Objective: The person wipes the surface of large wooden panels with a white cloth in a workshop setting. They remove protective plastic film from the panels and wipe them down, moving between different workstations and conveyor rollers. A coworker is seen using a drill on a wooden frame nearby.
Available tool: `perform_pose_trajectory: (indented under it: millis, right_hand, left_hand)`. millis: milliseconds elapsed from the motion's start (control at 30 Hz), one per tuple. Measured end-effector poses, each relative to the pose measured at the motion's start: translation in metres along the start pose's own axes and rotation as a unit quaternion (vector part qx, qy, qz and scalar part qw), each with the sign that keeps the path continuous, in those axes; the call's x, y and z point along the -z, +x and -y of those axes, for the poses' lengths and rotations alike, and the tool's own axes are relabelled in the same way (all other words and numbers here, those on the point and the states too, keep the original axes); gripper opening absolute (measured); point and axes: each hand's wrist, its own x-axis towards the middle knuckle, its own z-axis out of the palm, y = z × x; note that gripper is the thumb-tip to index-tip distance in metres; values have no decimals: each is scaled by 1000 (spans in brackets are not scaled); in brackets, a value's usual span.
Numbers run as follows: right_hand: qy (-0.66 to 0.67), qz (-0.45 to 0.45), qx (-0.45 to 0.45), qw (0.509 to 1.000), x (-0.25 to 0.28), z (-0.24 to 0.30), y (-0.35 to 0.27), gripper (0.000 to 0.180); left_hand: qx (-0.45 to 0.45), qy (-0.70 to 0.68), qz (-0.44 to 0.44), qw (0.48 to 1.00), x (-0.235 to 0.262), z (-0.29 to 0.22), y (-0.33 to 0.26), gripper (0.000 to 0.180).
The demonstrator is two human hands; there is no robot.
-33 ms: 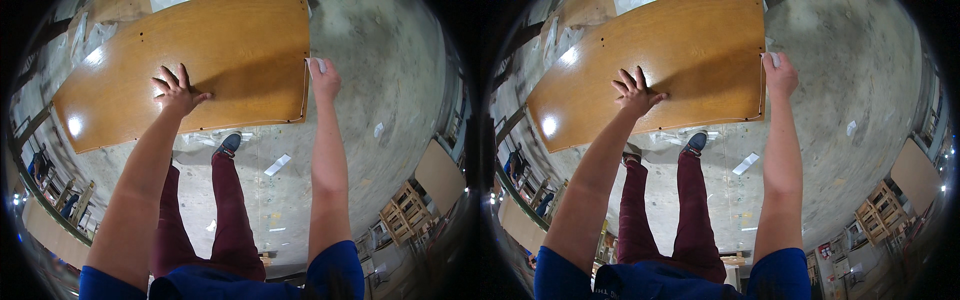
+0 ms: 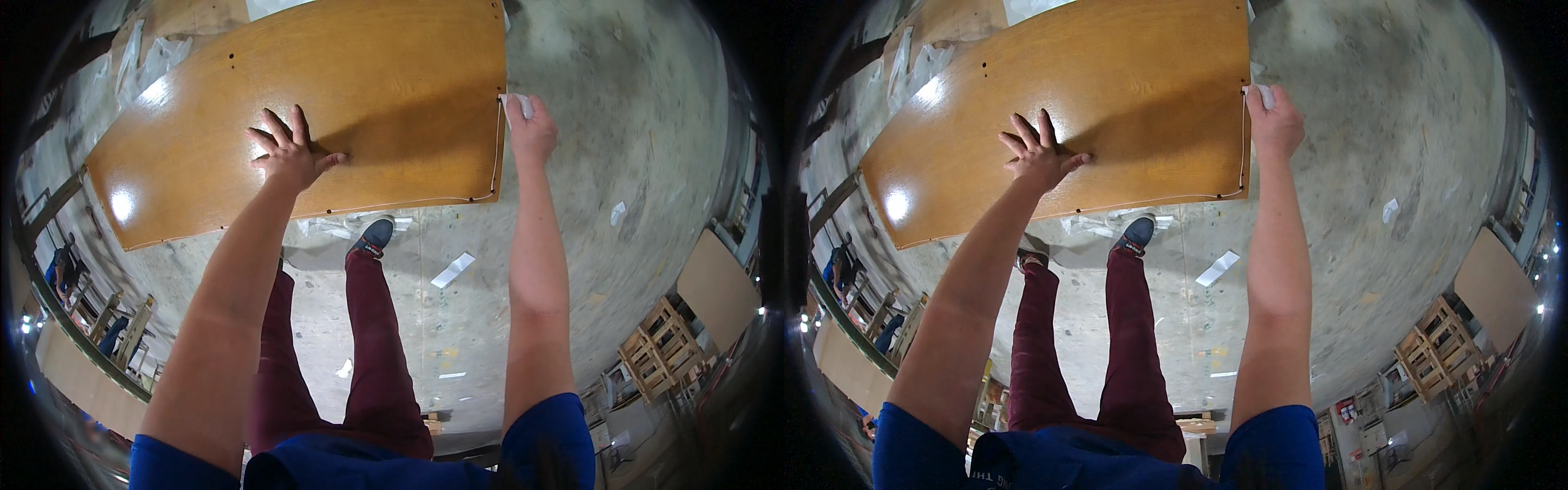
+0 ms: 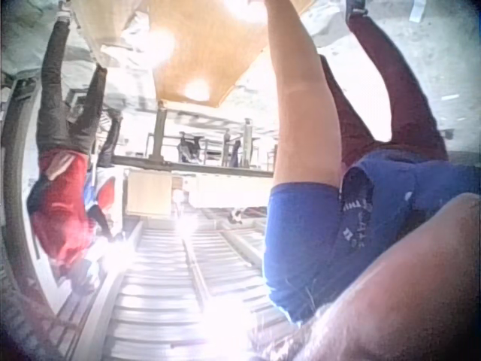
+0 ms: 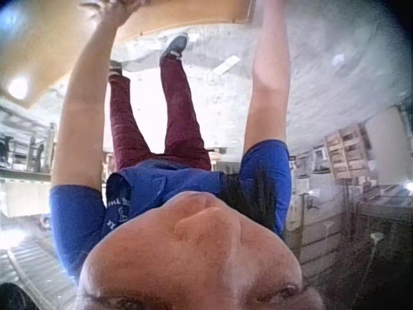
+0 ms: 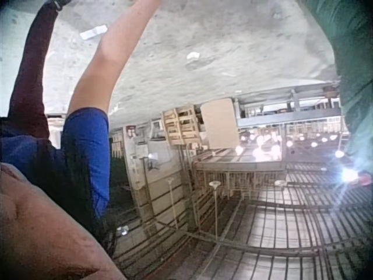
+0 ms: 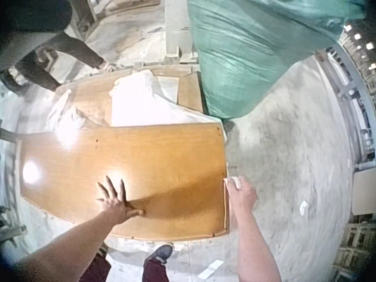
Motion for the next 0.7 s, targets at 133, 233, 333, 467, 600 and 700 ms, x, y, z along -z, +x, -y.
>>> perform_pose_trajectory:
  millis: [133, 233, 333, 467, 600, 700]
  right_hand:
    - [17, 0, 14, 1000, -3, 5, 20, 30]
    - [33, 12, 15, 999, -7, 19, 42, 29]
    - [53, 14, 23, 998, -11, 34, 65, 30]
    - [59, -6, 50, 997, -18, 52, 94, 32]
    - [20, -27, 64, 997, -28, 59, 115, 33]
    - [19, -17, 66, 997, -34, 59, 124, 34]
  left_hand:
    - [7, 40, 36, 999, 15, -9, -5, 116]
    - [4, 37, 27, 999, 15, -4, -4, 115]
    - [-1, 37, 21, 999, 11, -1, -1, 114]
    - [-19, 15, 1, 1000, 5, 4, 1, 119]
    - [-24, 15, -12, 1000, 1, 5, 2, 119]
    - [-30, 15, -2, 999, 5, 5, 3, 118]
